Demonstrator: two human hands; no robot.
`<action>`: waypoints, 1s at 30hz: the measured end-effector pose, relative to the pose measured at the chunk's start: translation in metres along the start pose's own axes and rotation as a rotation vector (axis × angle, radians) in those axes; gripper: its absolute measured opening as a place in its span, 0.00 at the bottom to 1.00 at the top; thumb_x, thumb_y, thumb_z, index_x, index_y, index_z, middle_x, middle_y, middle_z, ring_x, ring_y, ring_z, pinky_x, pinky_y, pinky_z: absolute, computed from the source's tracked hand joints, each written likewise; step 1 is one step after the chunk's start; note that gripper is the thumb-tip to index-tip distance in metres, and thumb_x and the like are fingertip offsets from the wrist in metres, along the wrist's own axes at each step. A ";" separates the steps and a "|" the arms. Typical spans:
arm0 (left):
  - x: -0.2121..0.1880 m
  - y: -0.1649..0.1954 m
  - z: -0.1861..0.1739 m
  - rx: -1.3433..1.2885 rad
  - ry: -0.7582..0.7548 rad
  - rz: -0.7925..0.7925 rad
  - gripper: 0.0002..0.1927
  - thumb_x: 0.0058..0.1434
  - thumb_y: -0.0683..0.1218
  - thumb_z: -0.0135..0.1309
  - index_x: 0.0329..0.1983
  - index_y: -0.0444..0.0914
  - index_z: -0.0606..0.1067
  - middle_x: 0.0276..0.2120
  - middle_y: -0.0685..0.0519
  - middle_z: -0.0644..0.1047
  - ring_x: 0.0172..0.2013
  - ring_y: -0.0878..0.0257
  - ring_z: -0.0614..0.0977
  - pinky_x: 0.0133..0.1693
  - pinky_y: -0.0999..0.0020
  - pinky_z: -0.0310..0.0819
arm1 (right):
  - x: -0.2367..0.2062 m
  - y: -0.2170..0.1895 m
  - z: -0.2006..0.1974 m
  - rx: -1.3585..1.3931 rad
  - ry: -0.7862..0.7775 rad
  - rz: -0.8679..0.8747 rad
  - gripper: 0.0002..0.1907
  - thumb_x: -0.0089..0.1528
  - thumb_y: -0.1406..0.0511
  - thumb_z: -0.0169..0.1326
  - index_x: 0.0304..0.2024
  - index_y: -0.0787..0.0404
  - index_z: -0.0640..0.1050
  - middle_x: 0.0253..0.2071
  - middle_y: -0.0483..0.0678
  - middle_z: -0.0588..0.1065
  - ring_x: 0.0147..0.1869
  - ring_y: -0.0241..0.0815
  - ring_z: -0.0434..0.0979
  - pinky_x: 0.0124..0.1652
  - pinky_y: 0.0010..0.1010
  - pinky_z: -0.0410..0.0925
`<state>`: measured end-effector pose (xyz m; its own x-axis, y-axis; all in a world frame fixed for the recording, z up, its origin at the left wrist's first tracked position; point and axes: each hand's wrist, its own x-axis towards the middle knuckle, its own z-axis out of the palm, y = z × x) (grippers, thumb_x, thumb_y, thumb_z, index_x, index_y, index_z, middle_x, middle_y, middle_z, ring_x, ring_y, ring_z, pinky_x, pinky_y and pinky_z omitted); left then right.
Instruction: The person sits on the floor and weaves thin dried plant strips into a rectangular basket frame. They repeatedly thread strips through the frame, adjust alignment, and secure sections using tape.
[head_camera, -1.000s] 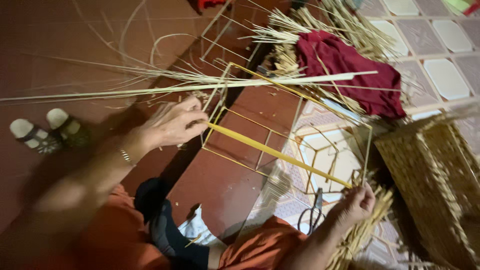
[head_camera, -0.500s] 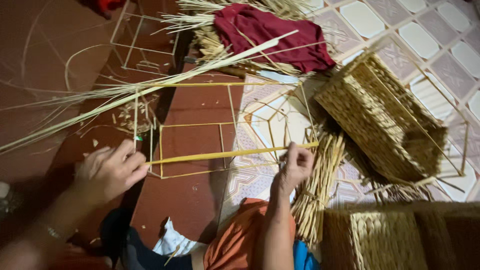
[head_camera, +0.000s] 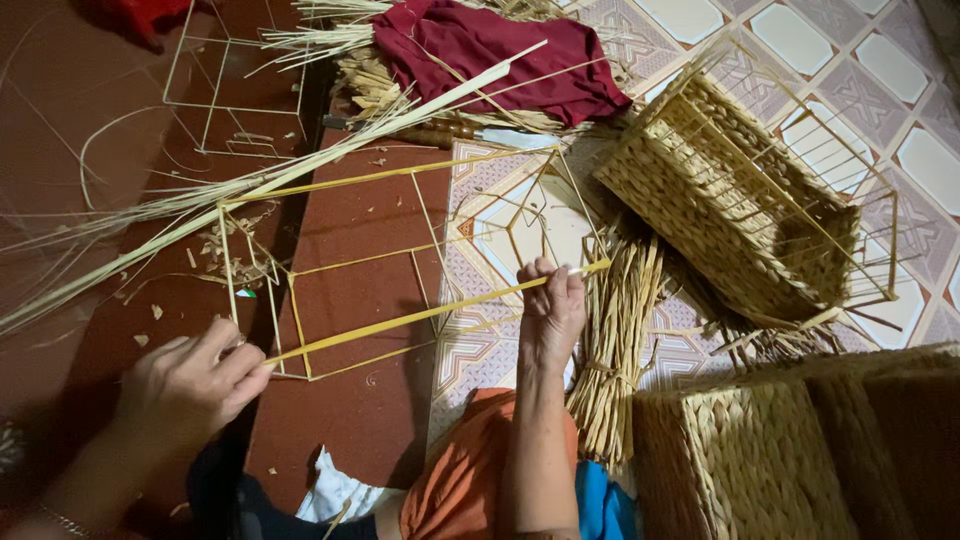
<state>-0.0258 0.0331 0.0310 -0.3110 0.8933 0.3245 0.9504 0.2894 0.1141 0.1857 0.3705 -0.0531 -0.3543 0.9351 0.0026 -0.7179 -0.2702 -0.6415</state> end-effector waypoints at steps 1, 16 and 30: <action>0.000 0.000 0.000 -0.003 -0.003 -0.007 0.13 0.54 0.52 0.65 0.26 0.41 0.74 0.26 0.52 0.69 0.22 0.59 0.81 0.25 0.62 0.76 | 0.001 -0.001 0.001 0.007 0.049 0.026 0.12 0.61 0.63 0.61 0.43 0.59 0.74 0.38 0.48 0.81 0.42 0.42 0.81 0.49 0.39 0.74; 0.000 -0.004 0.008 0.149 -0.021 0.170 0.07 0.50 0.43 0.63 0.33 0.45 0.83 0.26 0.56 0.74 0.26 0.65 0.80 0.28 0.69 0.81 | 0.023 0.016 -0.044 -0.055 0.078 -0.099 0.17 0.61 0.65 0.64 0.50 0.62 0.74 0.37 0.49 0.80 0.39 0.38 0.78 0.38 0.27 0.69; 0.002 -0.002 0.011 0.211 -0.039 0.182 0.04 0.50 0.46 0.63 0.29 0.45 0.81 0.25 0.60 0.71 0.29 0.66 0.77 0.23 0.69 0.76 | 0.037 -0.012 -0.037 0.549 -0.035 0.141 0.11 0.63 0.67 0.61 0.49 0.60 0.81 0.37 0.47 0.80 0.46 0.42 0.76 0.49 0.36 0.70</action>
<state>-0.0286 0.0384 0.0211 -0.1383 0.9486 0.2845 0.9726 0.1843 -0.1420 0.2037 0.4165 -0.0733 -0.4820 0.8759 -0.0222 -0.8654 -0.4799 -0.1443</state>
